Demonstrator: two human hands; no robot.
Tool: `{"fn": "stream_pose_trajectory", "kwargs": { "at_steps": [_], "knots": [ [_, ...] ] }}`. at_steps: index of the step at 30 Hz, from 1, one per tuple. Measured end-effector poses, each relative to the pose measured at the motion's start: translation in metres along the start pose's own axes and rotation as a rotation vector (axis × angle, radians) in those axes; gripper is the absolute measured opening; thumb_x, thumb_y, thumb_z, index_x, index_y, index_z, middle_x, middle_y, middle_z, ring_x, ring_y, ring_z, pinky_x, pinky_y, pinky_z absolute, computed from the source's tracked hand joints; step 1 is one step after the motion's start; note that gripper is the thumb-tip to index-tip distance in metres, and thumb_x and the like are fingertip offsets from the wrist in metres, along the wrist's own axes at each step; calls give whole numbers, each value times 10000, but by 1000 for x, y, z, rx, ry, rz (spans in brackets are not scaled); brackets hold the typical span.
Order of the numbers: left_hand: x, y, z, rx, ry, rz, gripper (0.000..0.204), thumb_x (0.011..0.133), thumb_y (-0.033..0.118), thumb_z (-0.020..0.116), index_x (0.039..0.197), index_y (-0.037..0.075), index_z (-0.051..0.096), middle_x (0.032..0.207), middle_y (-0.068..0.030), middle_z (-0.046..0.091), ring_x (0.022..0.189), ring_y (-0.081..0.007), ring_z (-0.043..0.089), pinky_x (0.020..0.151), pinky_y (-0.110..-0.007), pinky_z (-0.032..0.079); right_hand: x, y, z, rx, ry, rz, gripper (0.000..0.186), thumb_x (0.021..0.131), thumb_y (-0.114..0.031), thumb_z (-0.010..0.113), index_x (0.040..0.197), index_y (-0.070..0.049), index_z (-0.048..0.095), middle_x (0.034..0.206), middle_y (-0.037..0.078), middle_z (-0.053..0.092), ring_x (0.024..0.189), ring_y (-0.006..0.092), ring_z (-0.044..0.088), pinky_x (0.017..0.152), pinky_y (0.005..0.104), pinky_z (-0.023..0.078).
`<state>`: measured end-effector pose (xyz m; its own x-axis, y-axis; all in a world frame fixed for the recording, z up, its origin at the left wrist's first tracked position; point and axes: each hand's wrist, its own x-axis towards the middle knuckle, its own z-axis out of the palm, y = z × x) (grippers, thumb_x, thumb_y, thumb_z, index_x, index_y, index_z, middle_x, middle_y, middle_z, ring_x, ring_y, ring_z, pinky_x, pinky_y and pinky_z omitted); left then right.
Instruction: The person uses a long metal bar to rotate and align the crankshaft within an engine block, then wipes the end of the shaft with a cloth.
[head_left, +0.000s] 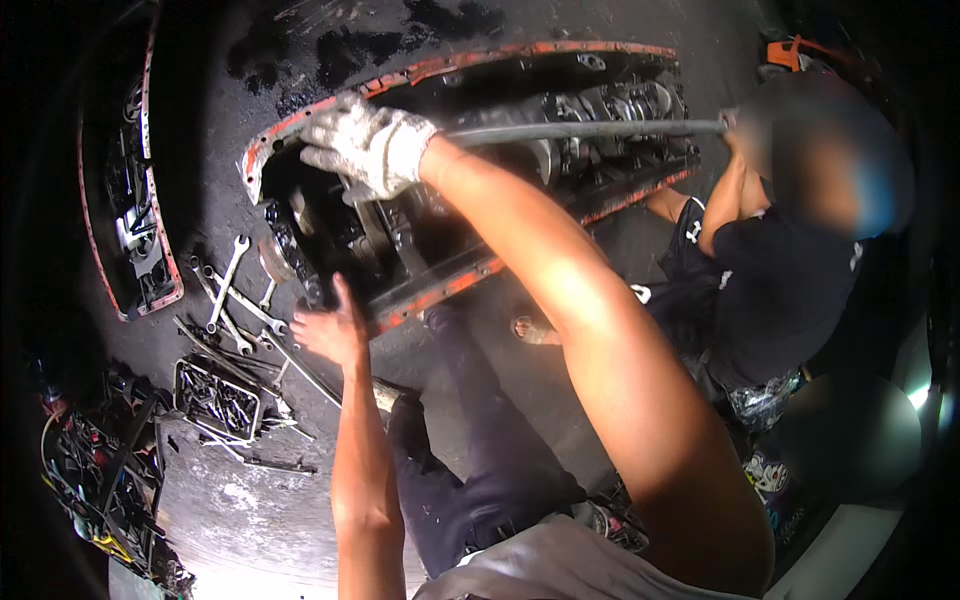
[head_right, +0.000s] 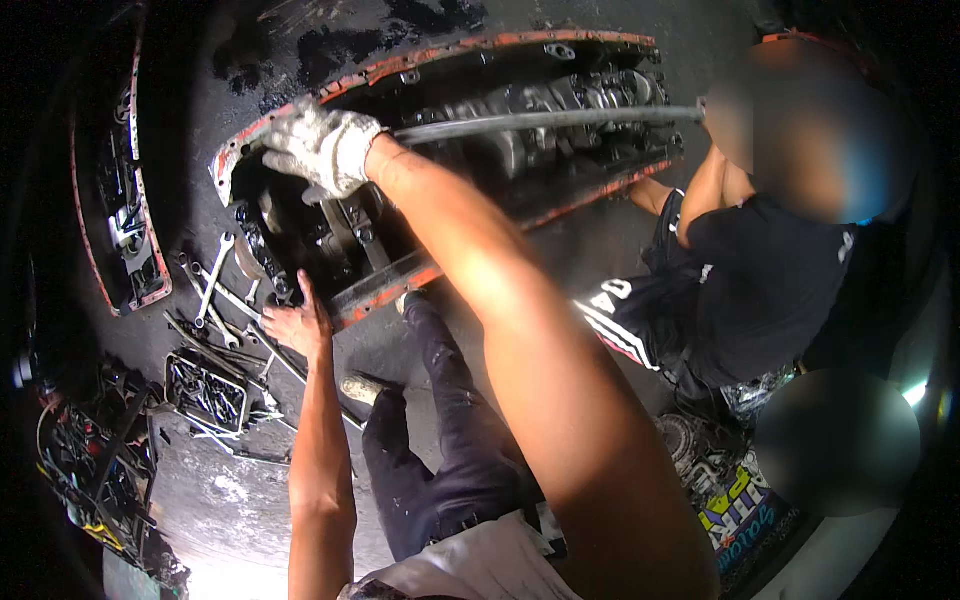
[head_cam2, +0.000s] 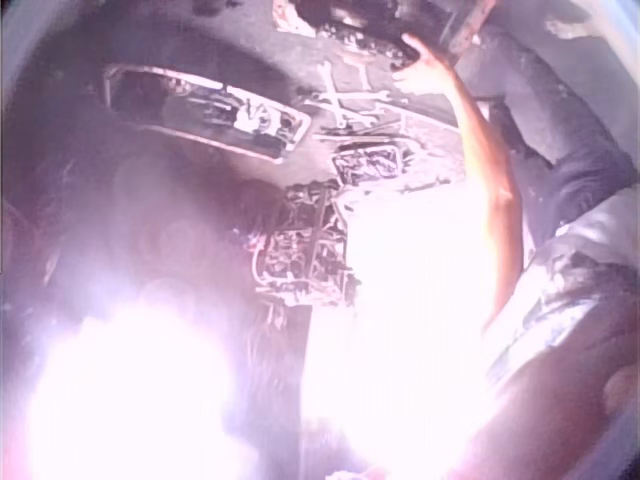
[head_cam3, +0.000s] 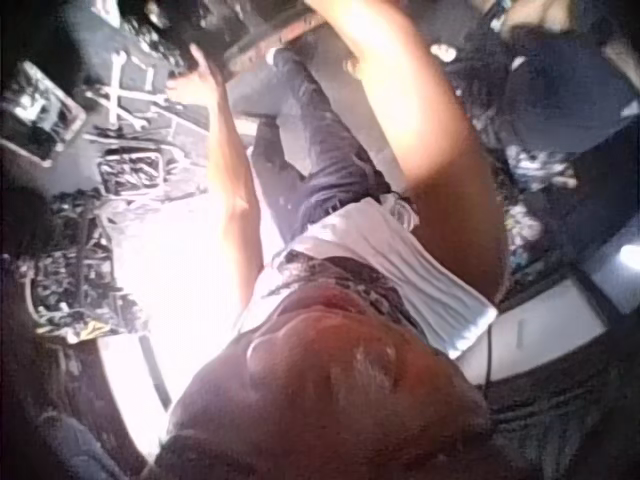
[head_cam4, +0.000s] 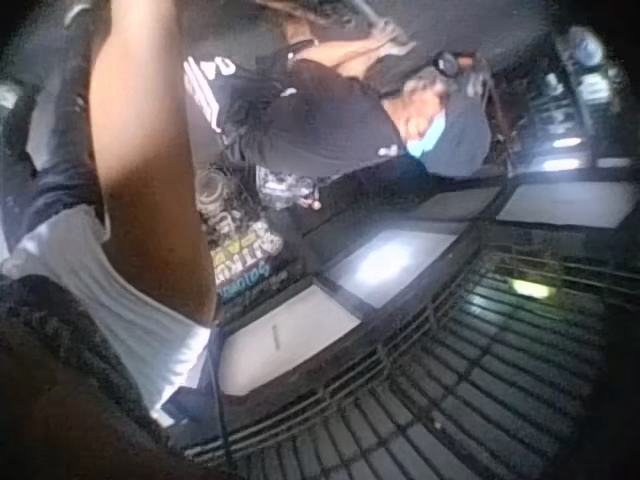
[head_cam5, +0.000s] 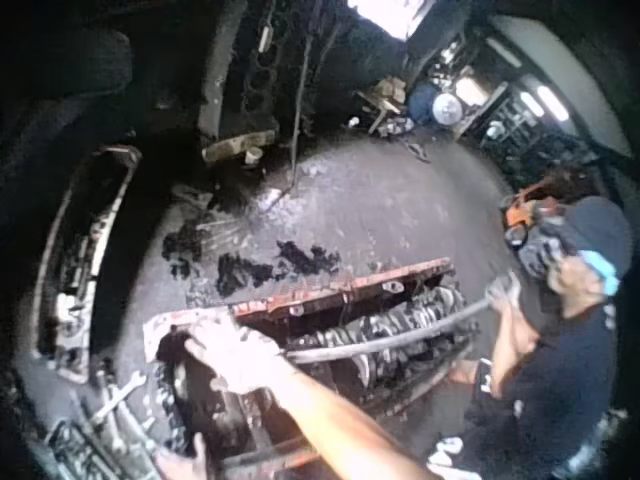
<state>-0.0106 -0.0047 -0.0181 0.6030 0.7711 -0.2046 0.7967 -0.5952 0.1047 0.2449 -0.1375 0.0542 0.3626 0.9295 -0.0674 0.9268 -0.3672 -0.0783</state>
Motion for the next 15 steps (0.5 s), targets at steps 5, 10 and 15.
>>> {"fn": "stream_pose_trajectory", "kwargs": {
  "at_steps": [5, 10, 15],
  "knots": [
    [0, 2, -11, -83, -42, 10, 806, 789, 657, 667, 1185, -33, 544, 1106, -230, 534, 1083, -416, 517, 943, -542, 433, 5, 23, -7, 108, -82, -250, 749, 816, -492, 655, 1433, -120, 450, 1489, 151, 417, 1400, 323, 360, 1166, 514, 233],
    [1, -2, -5, -20, 12, 13, 798, 792, 637, 673, 1200, -37, 545, 1113, -227, 538, 1124, -417, 494, 978, -536, 409, 15, 32, -2, 223, -34, -399, 729, 813, -462, 672, 1423, -120, 466, 1498, 173, 397, 1395, 396, 340, 1149, 522, 281],
    [-1, -8, -1, -55, 44, 1, 809, 791, 633, 677, 1205, -49, 541, 1105, -247, 535, 1114, -431, 491, 970, -540, 408, 25, 32, -12, 172, -122, -447, 693, 810, -419, 652, 1398, -95, 483, 1456, 206, 437, 1346, 376, 414, 1125, 537, 308]
  ]
}}
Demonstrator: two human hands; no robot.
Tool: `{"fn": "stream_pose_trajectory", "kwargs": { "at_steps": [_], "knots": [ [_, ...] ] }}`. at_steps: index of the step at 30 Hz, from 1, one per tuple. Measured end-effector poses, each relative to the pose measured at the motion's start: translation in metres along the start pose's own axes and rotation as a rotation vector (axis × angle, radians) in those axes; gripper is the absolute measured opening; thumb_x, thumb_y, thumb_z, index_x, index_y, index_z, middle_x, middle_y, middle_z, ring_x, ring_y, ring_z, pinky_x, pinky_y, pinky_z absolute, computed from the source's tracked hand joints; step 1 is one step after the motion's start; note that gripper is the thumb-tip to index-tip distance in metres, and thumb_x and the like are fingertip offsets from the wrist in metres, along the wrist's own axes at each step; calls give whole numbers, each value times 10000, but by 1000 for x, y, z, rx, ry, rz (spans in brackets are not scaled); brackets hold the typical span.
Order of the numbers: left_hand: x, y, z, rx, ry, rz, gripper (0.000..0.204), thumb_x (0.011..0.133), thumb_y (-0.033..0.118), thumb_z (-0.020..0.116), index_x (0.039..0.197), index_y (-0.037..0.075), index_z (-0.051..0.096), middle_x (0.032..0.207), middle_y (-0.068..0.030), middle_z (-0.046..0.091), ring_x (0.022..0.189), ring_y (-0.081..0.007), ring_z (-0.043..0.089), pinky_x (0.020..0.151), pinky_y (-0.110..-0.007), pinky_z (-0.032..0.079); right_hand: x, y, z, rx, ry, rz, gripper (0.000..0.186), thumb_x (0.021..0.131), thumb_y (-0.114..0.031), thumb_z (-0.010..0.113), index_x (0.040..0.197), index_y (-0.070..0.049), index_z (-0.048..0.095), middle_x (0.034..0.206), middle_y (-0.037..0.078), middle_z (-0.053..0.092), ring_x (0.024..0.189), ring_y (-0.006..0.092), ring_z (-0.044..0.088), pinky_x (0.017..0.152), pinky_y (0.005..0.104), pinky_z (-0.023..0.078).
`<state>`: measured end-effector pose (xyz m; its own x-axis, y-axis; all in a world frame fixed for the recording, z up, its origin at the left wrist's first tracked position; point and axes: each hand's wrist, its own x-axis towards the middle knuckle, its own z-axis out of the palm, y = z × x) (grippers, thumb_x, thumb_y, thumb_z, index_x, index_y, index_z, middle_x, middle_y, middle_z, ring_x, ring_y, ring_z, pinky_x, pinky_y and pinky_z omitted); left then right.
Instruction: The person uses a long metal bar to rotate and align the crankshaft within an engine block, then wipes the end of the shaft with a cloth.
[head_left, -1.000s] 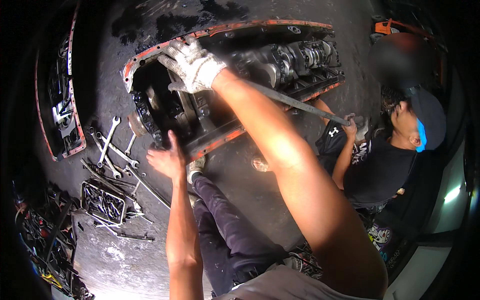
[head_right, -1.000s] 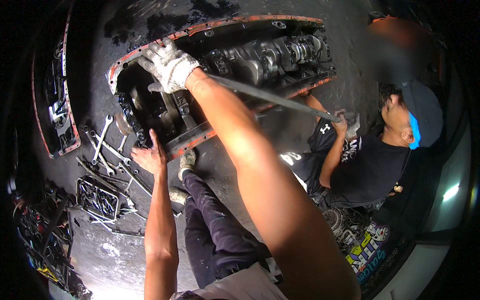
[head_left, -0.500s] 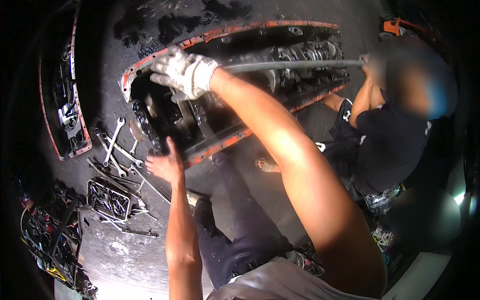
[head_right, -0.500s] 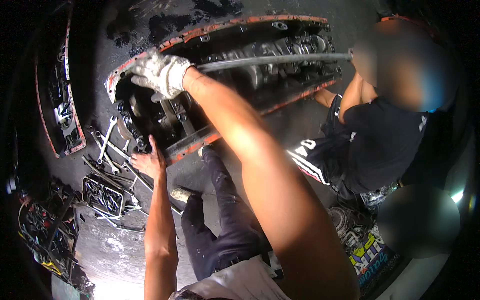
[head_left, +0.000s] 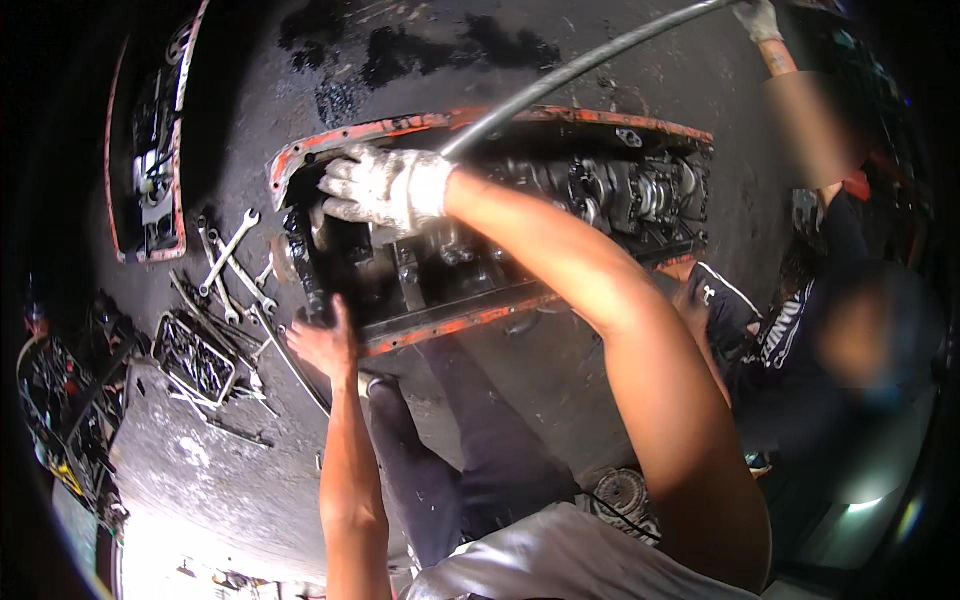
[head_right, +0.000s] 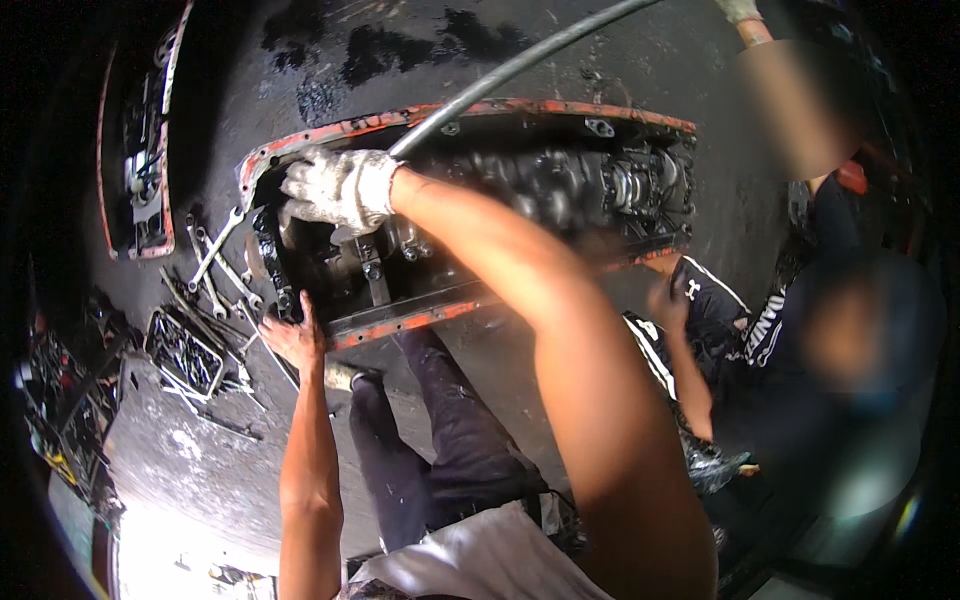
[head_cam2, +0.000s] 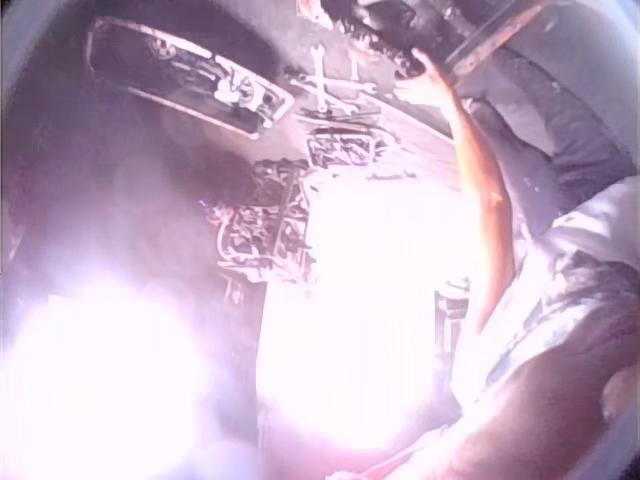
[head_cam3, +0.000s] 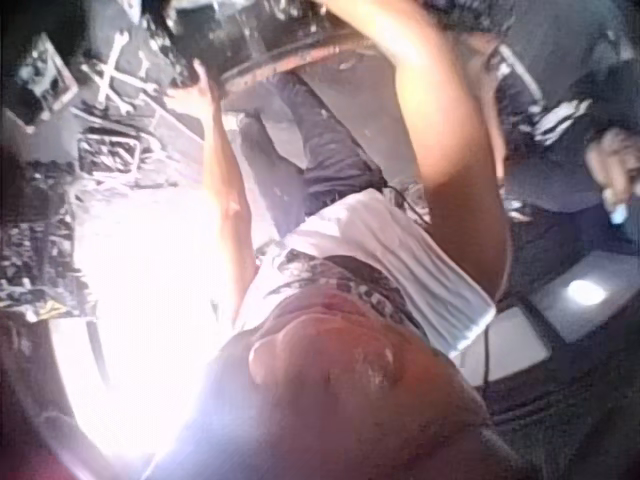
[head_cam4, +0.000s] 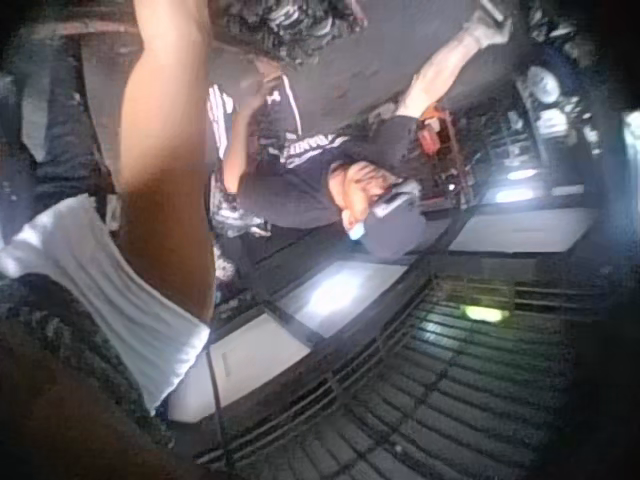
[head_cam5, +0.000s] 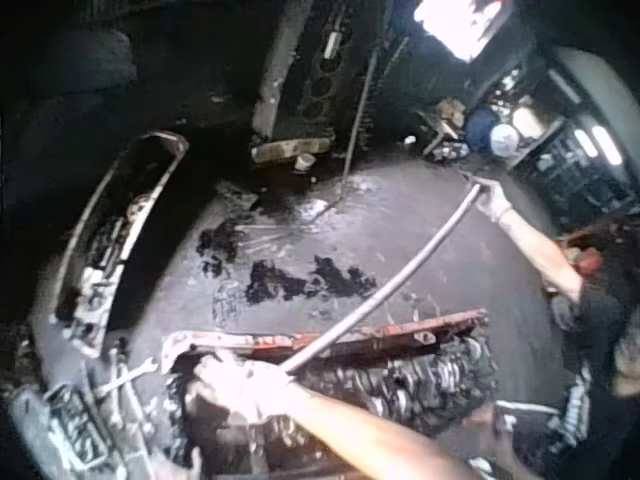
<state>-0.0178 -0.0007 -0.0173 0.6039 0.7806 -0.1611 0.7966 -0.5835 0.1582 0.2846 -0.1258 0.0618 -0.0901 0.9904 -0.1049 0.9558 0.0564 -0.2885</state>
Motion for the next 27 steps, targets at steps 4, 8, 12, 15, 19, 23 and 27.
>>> {"fn": "stream_pose_trajectory", "kwargs": {
  "at_steps": [4, 8, 12, 15, 19, 23, 27],
  "knots": [
    [0, 11, -6, -64, 19, 32, 778, 783, 628, 689, 1144, -50, 564, 1059, -249, 544, 1046, -434, 520, 900, -549, 439, -3, -1, -2, -35, 97, 22, 714, 803, -491, 667, 1348, -57, 511, 1275, 174, 552, 1164, 316, 533, 1002, 478, 397],
    [3, 1, -2, -18, 96, 59, 762, 772, 633, 696, 1122, -33, 577, 1033, -231, 548, 1025, -429, 533, 861, -536, 467, 11, -3, -14, 34, -117, 167, 568, 788, -442, 669, 1167, -28, 582, 922, 142, 659, 853, 296, 649, 742, 416, 512],
    [2, -1, -2, -44, 83, 18, 782, 754, 637, 709, 1136, -32, 579, 1058, -220, 546, 1039, -408, 524, 882, -519, 448, -1, -5, -10, 40, -265, 427, 254, 750, -250, 649, 899, -45, 640, 752, 137, 663, 702, 317, 680, 614, 388, 535],
    [2, 15, -16, -115, -15, -48, 752, 782, 612, 701, 1148, -33, 577, 1077, -227, 546, 1075, -418, 507, 963, -504, 400, -31, 0, -3, -51, -227, 336, 169, 806, -208, 592, 850, -60, 660, 783, 154, 671, 730, 311, 684, 655, 415, 545],
    [-1, 11, -14, -103, -7, -64, 743, 773, 618, 705, 1148, -10, 573, 1078, -216, 538, 1068, -414, 508, 934, -519, 415, -23, 3, -7, 34, -241, 360, 260, 871, -338, 558, 867, -98, 658, 789, 142, 668, 731, 313, 675, 674, 434, 545],
    [1, 8, -12, -146, 23, 21, 739, 772, 607, 711, 1111, -37, 585, 1051, -216, 550, 1031, -403, 513, 934, -495, 413, 1, 3, -48, 18, -310, 505, 329, 873, -418, 598, 931, -100, 661, 838, 133, 689, 754, 342, 682, 676, 434, 551],
    [2, 2, -10, -155, 18, 53, 746, 760, 606, 720, 1108, -40, 586, 1046, -218, 554, 1034, -397, 506, 944, -486, 402, 21, -17, -76, 24, -195, 532, 421, 895, -422, 597, 1189, -121, 615, 868, 142, 700, 792, 344, 683, 705, 435, 549]
  ]
}}
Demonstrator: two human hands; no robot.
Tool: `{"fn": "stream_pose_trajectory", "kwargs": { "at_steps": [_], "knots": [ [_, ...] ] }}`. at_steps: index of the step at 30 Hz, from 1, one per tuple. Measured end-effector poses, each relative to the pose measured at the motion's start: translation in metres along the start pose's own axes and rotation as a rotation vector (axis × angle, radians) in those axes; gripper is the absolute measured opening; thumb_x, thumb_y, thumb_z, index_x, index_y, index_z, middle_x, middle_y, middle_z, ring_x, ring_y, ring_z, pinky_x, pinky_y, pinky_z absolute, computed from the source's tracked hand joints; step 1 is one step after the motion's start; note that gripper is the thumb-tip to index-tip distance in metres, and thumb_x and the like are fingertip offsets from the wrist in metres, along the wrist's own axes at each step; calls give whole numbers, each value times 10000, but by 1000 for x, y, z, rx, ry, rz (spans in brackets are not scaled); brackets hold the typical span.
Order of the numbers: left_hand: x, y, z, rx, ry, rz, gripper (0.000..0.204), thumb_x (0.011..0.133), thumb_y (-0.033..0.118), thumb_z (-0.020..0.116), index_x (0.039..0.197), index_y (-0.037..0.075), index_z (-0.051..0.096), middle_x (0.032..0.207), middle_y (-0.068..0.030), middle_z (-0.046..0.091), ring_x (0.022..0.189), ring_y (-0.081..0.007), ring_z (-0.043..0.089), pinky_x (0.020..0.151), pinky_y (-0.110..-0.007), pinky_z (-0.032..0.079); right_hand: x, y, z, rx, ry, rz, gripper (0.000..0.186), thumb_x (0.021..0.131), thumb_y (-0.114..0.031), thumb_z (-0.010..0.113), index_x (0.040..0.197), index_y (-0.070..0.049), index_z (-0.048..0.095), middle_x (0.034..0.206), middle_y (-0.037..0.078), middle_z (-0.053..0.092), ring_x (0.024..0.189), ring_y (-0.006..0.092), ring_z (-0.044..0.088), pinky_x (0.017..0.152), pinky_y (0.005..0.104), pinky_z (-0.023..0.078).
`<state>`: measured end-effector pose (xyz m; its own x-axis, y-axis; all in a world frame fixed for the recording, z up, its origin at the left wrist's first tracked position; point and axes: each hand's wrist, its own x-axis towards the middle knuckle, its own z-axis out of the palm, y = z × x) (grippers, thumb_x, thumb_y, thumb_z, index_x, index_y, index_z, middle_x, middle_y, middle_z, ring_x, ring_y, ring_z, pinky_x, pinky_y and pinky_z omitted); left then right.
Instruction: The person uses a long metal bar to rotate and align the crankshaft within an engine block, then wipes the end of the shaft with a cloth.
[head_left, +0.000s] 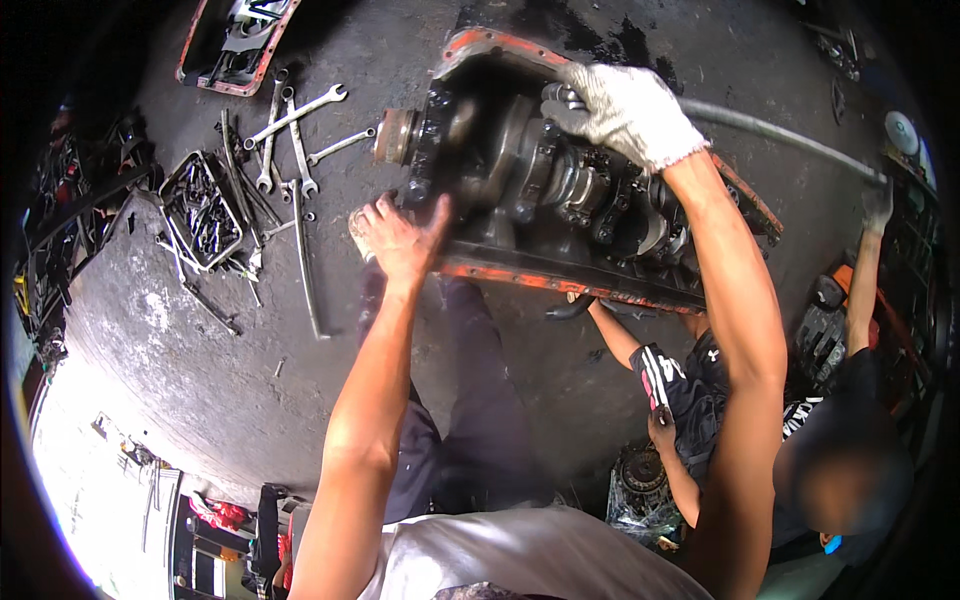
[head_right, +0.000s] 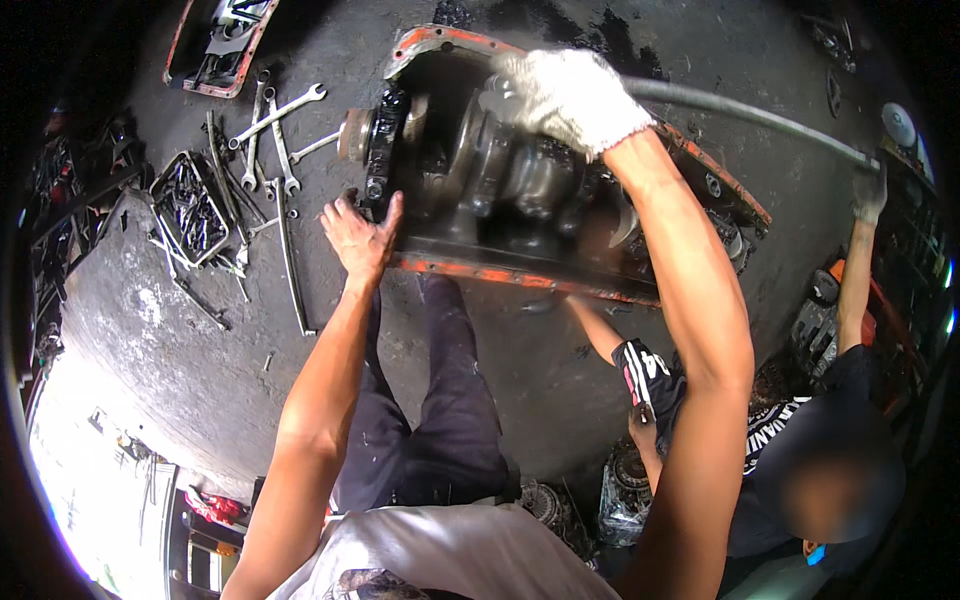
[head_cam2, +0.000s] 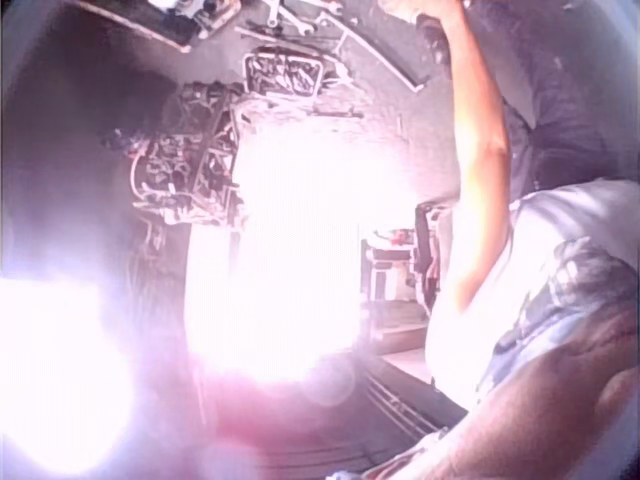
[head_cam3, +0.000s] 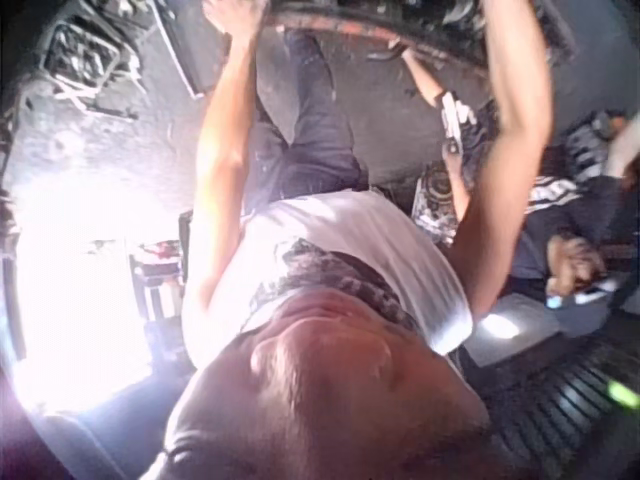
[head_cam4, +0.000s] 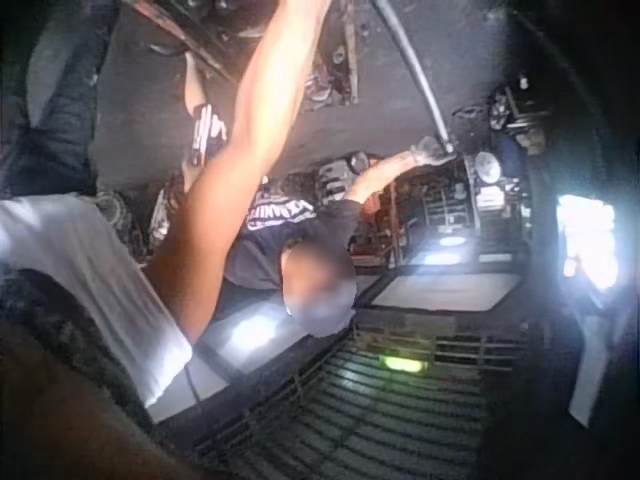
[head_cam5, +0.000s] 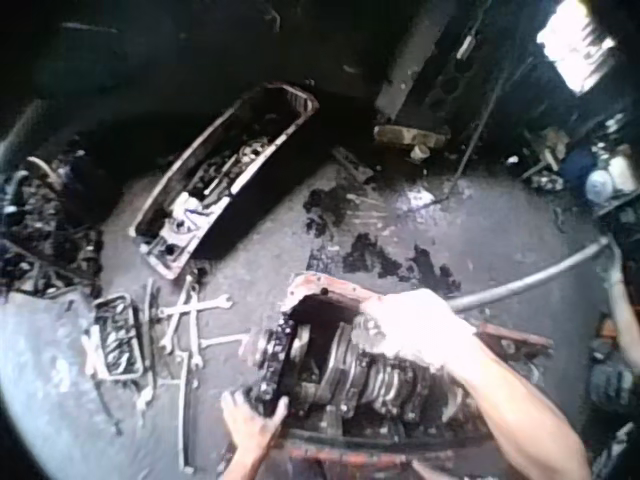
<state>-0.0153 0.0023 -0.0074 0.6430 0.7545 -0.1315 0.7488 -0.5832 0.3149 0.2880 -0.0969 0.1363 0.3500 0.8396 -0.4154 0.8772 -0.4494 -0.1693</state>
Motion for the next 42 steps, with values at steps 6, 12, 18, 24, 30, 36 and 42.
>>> {"fn": "stream_pose_trajectory", "kwargs": {
  "at_steps": [6, 12, 18, 24, 30, 36, 42],
  "knots": [
    [2, -7, -3, -216, -119, 15, 657, 820, 514, 689, 1135, -44, 545, 1059, -209, 539, 1015, -381, 498, 957, -473, 383, -21, -107, 13, 212, -26, -22, 348, 955, -420, 520, 1151, -146, 609, 806, 197, 633, 688, 397, 654, 635, 486, 537],
    [2, -60, -13, -597, -262, -72, 483, 932, 340, 586, 1216, -44, 522, 1156, -234, 548, 1111, -385, 495, 1004, -467, 366, -8, -195, 94, 397, 83, 188, 295, 936, -293, 570, 1111, -59, 611, 998, 219, 638, 865, 382, 653, 716, 453, 550],
    [55, -181, -42, -551, -396, -103, 500, 957, 369, 573, 1199, -68, 541, 1142, -252, 574, 1105, -391, 507, 982, -476, 381, 6, -240, 90, 728, 66, 717, 243, 939, -218, 594, 1135, -77, 614, 960, 207, 670, 893, 363, 674, 739, 420, 529],
    [93, -164, -52, -509, -517, 105, 480, 943, 374, 602, 1155, -57, 586, 1080, -248, 606, 1069, -393, 535, 964, -472, 404, -27, -251, 119, 802, 417, 970, 281, 952, -266, 602, 1107, -35, 644, 911, 140, 700, 780, 265, 660, 745, 350, 523],
    [89, -95, -42, -548, -585, 387, 304, 944, 265, 610, 1030, -26, 634, 957, -207, 642, 910, -349, 610, 843, -428, 476, -5, -267, 126, 916, 553, 1171, 285, 951, -317, 600, 1028, -48, 652, 899, 131, 675, 831, 284, 648, 730, 400, 513],
    [81, -110, -53, -516, -664, 366, 335, 953, 289, 598, 1038, -34, 630, 976, -214, 671, 928, -337, 646, 836, -418, 494, 18, -261, 162, 75, 693, 1057, 148, 947, -212, 597, 887, -85, 643, 586, 55, 598, 478, 186, 566, 424, 266, 453],
    [51, -142, -61, -528, -781, 239, 350, 959, 312, 594, 1033, -30, 618, 982, -233, 656, 931, -383, 624, 833, -450, 487, 33, -280, 131, 868, 758, 1119, 328, 993, -306, 505, 1048, 14, 551, 818, 207, 607, 734, 359, 592, 611, 399, 495]
  ]
}}
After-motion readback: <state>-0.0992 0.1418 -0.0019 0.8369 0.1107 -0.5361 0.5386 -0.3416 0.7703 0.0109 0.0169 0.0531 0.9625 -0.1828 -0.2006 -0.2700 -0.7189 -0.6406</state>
